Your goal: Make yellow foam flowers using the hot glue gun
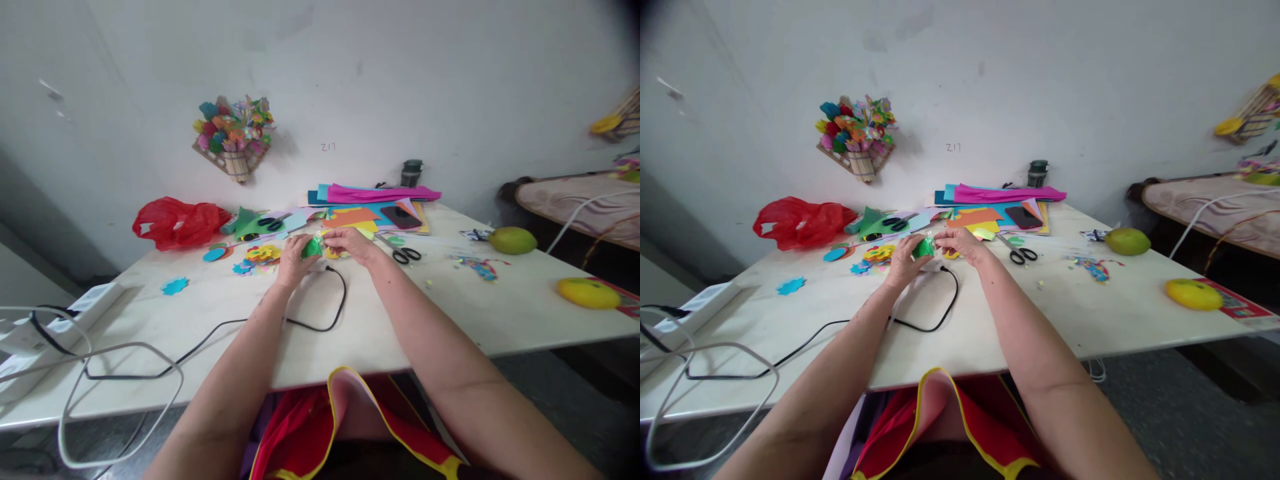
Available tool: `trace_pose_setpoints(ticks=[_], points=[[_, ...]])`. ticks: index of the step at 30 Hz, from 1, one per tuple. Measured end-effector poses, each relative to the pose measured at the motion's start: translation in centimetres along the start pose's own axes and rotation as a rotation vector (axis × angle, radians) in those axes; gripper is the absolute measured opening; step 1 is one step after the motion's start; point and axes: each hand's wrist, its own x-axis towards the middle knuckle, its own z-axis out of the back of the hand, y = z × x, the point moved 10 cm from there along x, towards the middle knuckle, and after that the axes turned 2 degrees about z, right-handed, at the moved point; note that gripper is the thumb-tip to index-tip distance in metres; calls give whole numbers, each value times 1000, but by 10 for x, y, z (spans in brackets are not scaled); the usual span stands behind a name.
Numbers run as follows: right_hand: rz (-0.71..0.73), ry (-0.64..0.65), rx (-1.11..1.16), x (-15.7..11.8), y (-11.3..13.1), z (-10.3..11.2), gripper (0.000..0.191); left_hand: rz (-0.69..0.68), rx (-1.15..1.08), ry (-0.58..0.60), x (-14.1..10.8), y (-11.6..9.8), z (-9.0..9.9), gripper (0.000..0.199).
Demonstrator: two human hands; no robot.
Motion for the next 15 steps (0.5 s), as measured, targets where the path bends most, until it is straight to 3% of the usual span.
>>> trace_pose_setpoints(ticks=[15], points=[[6, 11, -77, -2, 2, -2, 17, 27, -9, 40, 2, 0, 0, 38]])
